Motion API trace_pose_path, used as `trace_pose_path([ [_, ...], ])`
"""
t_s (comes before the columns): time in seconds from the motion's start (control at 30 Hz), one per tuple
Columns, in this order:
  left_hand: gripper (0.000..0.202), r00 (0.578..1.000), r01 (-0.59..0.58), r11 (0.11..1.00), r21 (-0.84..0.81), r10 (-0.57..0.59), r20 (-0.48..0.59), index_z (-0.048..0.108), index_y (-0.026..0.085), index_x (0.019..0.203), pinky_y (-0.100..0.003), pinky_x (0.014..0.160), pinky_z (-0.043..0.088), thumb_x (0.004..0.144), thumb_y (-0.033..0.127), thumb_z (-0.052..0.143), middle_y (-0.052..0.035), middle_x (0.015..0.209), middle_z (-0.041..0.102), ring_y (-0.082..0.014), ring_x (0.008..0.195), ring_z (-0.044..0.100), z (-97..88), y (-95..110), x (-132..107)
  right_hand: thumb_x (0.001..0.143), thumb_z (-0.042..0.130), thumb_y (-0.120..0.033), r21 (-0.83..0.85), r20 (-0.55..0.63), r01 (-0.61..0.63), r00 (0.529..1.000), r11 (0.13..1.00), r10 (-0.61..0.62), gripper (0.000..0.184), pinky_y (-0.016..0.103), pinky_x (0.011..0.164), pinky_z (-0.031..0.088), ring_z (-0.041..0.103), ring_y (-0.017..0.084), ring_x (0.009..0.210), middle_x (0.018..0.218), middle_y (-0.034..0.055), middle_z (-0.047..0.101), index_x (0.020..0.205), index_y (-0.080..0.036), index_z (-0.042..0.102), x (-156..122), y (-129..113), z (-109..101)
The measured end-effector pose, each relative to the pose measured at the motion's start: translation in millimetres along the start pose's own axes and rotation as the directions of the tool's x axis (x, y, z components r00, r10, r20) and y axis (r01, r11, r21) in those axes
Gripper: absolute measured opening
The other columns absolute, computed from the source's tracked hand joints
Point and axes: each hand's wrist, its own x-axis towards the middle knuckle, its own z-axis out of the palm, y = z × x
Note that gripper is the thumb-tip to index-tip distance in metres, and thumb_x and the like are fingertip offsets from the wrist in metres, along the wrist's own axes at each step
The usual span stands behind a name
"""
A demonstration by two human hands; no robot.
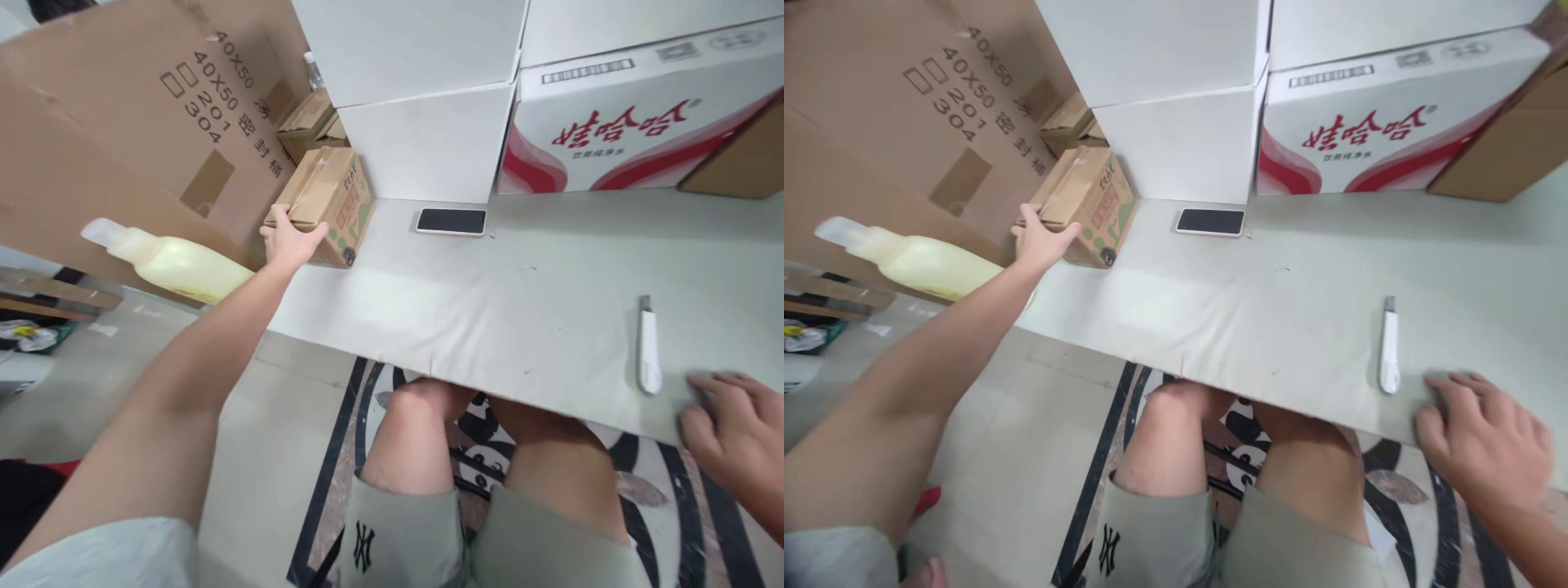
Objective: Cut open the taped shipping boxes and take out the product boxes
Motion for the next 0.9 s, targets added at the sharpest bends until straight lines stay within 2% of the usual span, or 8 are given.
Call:
trace_pose_path([
  [0.13,0.079,0.999,-0.05,0.998,0.035,0.05,-0.004,0.045,0.025,0.139,-0.062,0.115,0.048,0.074,0.052,0.079,-0.0185,0.136,0.051,-0.0426,0.136,0.055,-15.3,-10,-65,0.095,0.037,-0.047,0.061,-0.017,0.022,1.0,0.998,-0.021,0.042,0.05,0.095,0.049,0.068,0.036,0.114,0.121,0.0137,0.073,0.113,-0.028,0.07,7,-9,-3],
  [0.23,0.078,0.99,-0.14,0.989,0.044,0.139,0.025,0.043,0.024,0.14,-0.061,0.117,0.048,0.076,0.051,0.079,-0.0189,0.138,0.053,-0.0432,0.144,0.047,-19.8,-3,-124,0.097,0.037,-0.044,0.094,0.021,-0.017,1.0,0.995,0.015,0.049,0.047,0.096,0.044,0.068,0.036,0.115,0.12,0.0187,0.072,0.112,-0.018,0.075,8,-7,-4],
  [0.43,0.085,0.945,-0.304,0.952,-0.034,0.306,0.119,0.039,0.023,0.146,-0.066,0.11,0.051,0.08,0.057,0.08,-0.0216,0.136,0.054,-0.0482,0.139,0.05,-16.0,54,-248,0.098,0.04,-0.037,0.093,0.059,-0.002,0.998,0.996,-0.003,0.046,0.043,0.094,0.036,0.062,0.033,0.112,0.123,0.0208,0.069,0.115,-0.013,0.076,7,-7,-10],
  [0.57,0.087,0.848,-0.453,0.887,-0.089,0.459,0.264,0.036,0.027,0.156,-0.061,0.108,0.055,0.085,0.057,0.077,-0.019,0.133,0.052,-0.0425,0.131,0.057,-21.7,91,-307,0.1,0.037,-0.035,0.079,0.11,0.0,0.994,0.997,-0.009,0.049,0.042,0.095,0.032,0.059,0.032,0.115,0.128,0.0209,0.068,0.121,-0.011,0.074,7,-9,-16],
  [0.63,0.08,0.769,-0.517,0.845,-0.137,0.529,0.359,0.038,0.034,0.157,-0.055,0.103,0.06,0.089,0.056,0.073,-0.0154,0.133,0.05,-0.0366,0.124,0.063,-29.4,104,-318,0.1,0.039,-0.034,0.092,0.135,0.004,0.991,0.996,-0.016,0.047,0.041,0.096,0.031,0.057,0.032,0.116,0.13,0.0213,0.066,0.124,-0.011,0.073,8,-9,-18],
  [0.73,0.065,0.681,-0.534,0.817,-0.218,0.568,0.462,0.044,0.041,0.154,-0.047,0.099,0.061,0.095,0.057,0.065,-0.011,0.138,0.048,-0.03,0.118,0.068,-37.1,127,-304,0.1,0.04,-0.034,0.112,0.155,0.001,0.988,0.994,-0.019,0.046,0.042,0.097,0.031,0.055,0.032,0.116,0.132,0.0218,0.065,0.125,-0.011,0.072,9,-8,-19],
  [0.8,0.06,0.704,-0.524,0.812,-0.258,0.583,0.405,0.043,0.037,0.155,-0.051,0.107,0.055,0.099,0.053,0.059,-0.01,0.144,0.047,-0.0315,0.126,0.065,-32.4,150,-279,0.1,0.039,-0.034,0.127,0.152,-0.002,0.988,0.992,-0.017,0.047,0.042,0.098,0.031,0.055,0.032,0.116,0.131,0.0218,0.065,0.125,-0.012,0.073,9,-7,-17],
  [0.9,0.056,0.781,-0.508,0.801,-0.318,0.584,0.224,0.036,0.033,0.159,-0.053,0.12,0.043,0.105,0.043,0.047,-0.0076,0.151,0.047,-0.0344,0.151,0.048,-7.9,186,-232,0.099,0.041,-0.034,0.157,0.106,-0.017,0.994,0.987,0.0,0.045,0.043,0.097,0.033,0.057,0.033,0.114,0.128,0.0219,0.066,0.121,-0.014,0.074,9,-6,-15],
])
